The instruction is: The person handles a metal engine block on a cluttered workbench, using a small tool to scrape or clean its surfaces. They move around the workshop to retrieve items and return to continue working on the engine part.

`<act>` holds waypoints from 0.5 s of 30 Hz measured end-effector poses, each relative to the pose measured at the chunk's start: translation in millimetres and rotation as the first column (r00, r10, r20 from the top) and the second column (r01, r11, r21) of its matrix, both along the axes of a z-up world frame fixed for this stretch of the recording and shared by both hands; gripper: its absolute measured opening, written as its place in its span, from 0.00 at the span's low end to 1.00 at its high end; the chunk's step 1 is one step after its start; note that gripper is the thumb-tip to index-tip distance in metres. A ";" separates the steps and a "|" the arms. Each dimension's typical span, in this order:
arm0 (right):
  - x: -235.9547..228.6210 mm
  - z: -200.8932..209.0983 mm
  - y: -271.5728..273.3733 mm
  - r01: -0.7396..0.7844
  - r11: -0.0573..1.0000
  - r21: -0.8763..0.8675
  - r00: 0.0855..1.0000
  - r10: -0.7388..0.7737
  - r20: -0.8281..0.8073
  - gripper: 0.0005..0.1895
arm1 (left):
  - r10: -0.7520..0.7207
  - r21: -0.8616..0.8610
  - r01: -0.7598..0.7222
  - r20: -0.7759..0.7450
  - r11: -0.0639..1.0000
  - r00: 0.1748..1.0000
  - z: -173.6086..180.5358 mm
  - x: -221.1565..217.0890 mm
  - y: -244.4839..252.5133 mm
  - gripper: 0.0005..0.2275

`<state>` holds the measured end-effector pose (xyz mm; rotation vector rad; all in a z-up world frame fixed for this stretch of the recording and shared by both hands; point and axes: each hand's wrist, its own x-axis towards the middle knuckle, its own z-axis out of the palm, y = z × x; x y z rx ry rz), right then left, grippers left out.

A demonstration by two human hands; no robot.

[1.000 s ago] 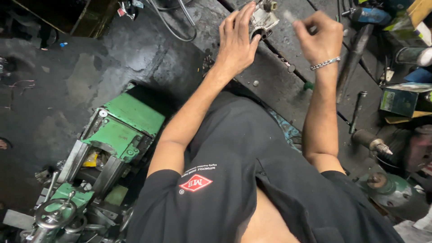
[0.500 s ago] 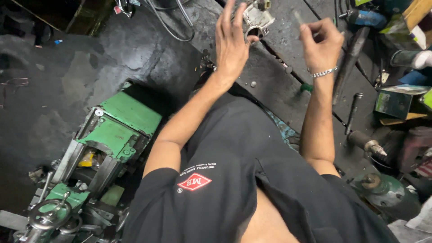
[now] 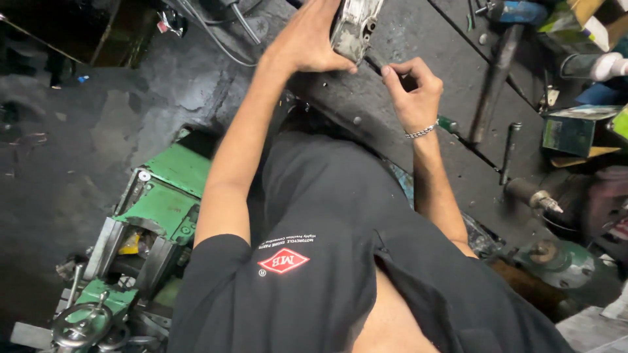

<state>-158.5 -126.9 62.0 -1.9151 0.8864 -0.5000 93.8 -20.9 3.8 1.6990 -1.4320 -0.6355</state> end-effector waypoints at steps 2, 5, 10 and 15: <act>3.3 0.3 0.7 0.082 0.995 -0.050 0.997 -0.082 -0.004 0.07 | 0.136 0.034 -0.134 -0.070 0.990 0.988 -10.5 -12.4 -9.9 0.48; 10.3 3.0 -2.5 0.152 0.986 -0.073 0.988 -0.153 -0.006 0.08 | 0.388 -0.077 -0.386 0.005 0.919 0.922 -12.9 -49.0 -33.3 0.52; 7.3 14.2 -10.4 0.027 0.983 -0.184 0.999 -0.035 -0.039 0.08 | 0.512 -0.176 -0.492 0.098 0.853 0.853 -3.4 -89.5 -26.3 0.55; 0.6 25.9 -17.4 -0.147 0.953 -0.266 0.983 0.109 -0.150 0.09 | 0.334 -0.136 -0.323 0.065 0.936 0.940 -2.2 -69.9 -4.5 0.60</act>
